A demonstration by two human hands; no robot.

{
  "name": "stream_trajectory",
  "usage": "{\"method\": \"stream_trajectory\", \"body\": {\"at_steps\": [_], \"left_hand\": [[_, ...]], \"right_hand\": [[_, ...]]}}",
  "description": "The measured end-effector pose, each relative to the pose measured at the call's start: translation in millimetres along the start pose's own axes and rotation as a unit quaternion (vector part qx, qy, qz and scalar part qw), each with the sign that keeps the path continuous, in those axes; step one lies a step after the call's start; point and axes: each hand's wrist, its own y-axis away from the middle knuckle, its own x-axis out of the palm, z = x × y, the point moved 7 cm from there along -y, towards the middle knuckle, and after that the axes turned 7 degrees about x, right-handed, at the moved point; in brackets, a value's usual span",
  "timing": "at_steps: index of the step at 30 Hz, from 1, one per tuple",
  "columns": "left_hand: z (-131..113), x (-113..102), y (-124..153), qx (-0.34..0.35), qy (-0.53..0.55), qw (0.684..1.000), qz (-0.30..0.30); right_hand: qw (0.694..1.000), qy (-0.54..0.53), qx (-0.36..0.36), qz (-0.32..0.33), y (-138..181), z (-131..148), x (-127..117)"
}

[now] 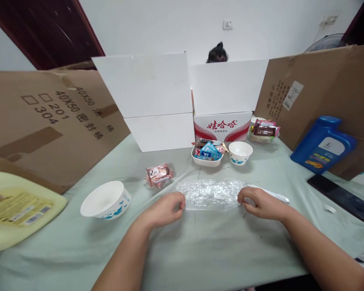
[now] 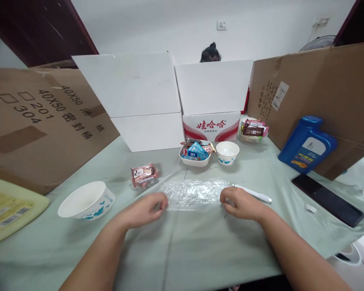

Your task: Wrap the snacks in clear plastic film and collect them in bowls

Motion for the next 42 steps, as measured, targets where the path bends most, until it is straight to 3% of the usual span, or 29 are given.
{"method": "stream_trajectory", "body": {"at_steps": [4, 8, 14, 17, 19, 21, 23, 26, 28, 30, 33, 36, 39, 42], "left_hand": [[25, -7, -3, -0.055, 0.096, 0.991, -0.079], [41, -8, -13, -0.132, 0.011, 0.975, -0.178], [45, -3, -23, -0.235, -0.163, 0.941, -0.180], [47, -4, -22, -0.265, -0.198, 0.928, -0.172], [39, -8, -19, -0.269, -0.239, 0.915, -0.183], [21, -11, -16, -0.242, -0.283, 0.902, -0.219], [0, -8, -17, -0.185, -0.300, 0.904, -0.241], [-11, 9, -23, -0.132, -0.273, 0.934, -0.189], [1, 17, -23, -0.162, -0.266, 0.939, -0.144], [18, 16, -20, -0.202, -0.276, 0.932, -0.122], [32, 8, -14, -0.224, -0.288, 0.923, -0.127], [19, 1, -11, -0.210, -0.296, 0.916, -0.172], [-18, 14, -18, -0.094, -0.244, 0.943, -0.205], [-62, 46, -24, 0.076, -0.193, 0.960, -0.185]], "right_hand": [[0.988, -0.085, 0.124, -0.018, -2, -21, 1], [0.974, -0.003, 0.204, -0.100, -10, -32, 5], [0.939, 0.196, 0.262, -0.107, -24, -39, 21], [0.923, 0.245, 0.276, -0.107, -25, -42, 21], [0.921, 0.262, 0.253, -0.140, -24, -37, 17], [0.930, 0.259, 0.183, -0.188, -23, -23, 13], [0.952, 0.232, 0.070, -0.186, -23, -4, 20], [0.980, 0.184, -0.047, -0.056, -24, 13, 45], [0.985, 0.168, -0.039, 0.023, -23, 8, 56], [0.986, 0.161, -0.001, 0.043, -20, -4, 53], [0.988, 0.150, 0.020, 0.010, -14, -17, 36], [0.990, 0.135, 0.006, -0.031, -12, -18, 22], [0.990, 0.136, -0.004, -0.043, -12, -6, 20], [0.990, 0.141, -0.005, -0.020, -7, 15, 26]]}}
